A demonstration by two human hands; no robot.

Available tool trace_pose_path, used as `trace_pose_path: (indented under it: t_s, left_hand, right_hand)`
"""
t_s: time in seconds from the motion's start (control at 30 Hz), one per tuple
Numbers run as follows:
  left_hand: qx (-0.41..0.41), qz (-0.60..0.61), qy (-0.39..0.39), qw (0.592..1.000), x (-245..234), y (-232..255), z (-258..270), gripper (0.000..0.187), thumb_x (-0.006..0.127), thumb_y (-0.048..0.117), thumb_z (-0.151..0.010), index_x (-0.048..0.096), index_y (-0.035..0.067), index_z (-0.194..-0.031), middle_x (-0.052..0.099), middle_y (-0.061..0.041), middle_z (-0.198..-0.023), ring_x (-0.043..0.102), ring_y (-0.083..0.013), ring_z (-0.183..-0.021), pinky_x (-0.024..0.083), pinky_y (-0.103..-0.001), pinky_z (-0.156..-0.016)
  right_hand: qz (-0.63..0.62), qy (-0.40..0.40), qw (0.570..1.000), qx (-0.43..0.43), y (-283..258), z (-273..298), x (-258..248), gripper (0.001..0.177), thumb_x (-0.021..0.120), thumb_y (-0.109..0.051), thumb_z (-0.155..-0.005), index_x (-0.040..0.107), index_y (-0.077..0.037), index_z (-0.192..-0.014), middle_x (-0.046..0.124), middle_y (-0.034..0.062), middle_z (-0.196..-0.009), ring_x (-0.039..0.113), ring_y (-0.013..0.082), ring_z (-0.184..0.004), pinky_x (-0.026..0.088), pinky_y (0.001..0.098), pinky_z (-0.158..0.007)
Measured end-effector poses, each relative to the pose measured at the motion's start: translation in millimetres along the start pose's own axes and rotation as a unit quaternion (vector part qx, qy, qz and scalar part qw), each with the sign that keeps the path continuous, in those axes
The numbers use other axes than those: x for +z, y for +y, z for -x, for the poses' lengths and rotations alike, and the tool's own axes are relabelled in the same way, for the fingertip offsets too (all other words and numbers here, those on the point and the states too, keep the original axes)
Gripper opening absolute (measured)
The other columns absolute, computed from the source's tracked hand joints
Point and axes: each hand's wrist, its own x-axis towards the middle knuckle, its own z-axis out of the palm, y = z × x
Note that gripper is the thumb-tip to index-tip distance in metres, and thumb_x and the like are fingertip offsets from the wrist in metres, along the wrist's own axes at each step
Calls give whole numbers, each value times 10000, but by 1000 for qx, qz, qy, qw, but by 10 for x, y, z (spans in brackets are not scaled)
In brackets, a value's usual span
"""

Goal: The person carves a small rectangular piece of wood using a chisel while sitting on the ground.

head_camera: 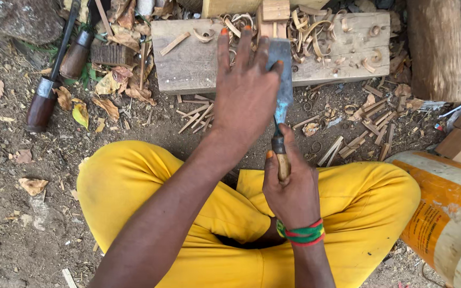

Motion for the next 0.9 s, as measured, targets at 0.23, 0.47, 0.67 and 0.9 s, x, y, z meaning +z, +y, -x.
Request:
trace_pose_path:
  t_s: [0.23, 0.47, 0.67, 0.9]
  left_hand:
    - [-28, 6, 90, 996, 174, -23, -100, 395, 781, 72, -820, 772, 187, -1198, 525, -218, -1531, 339, -437, -1498, 66, -687, -1240]
    - [-19, 83, 120, 989, 161, -249, -61, 455, 710, 24, -887, 733, 214, -1300, 565, -195, -1443, 474, -418, -1377, 265, -683, -1181]
    - [47, -3, 85, 995, 205, -184, -103, 528, 730, -4, -858, 748, 343, -1255, 571, -218, -1420, 502, -388, -1366, 384, -582, -1152]
    - [11, 52, 74, 996, 63, -235, -239, 290, 693, 103, -929, 775, 310, -1115, 723, -52, -1294, 670, -224, -1216, 496, -486, -1134]
  right_hand:
    - [8, 30, 999, -35, 79, -146, 139, 471, 638, -39, -973, 569, -23, -1439, 699, 227, -968, 732, 252, -828, 567, 370, -746]
    - [-177, 14, 983, 52, 128, 2, 13, 493, 595, -158, -1024, 505, -81, -1502, 639, 110, -815, 623, 153, -576, 500, 325, -500]
    - [-306, 31, 938, 162, 335, 280, -239, 546, 548, -258, -1035, 439, -79, -1539, 581, 39, -724, 579, 94, -484, 473, 272, -375]
    - [-276, 18, 941, 197, 710, 676, -261, 565, 558, -214, -1014, 427, -55, -1540, 609, 68, -712, 576, 105, -476, 451, 276, -381]
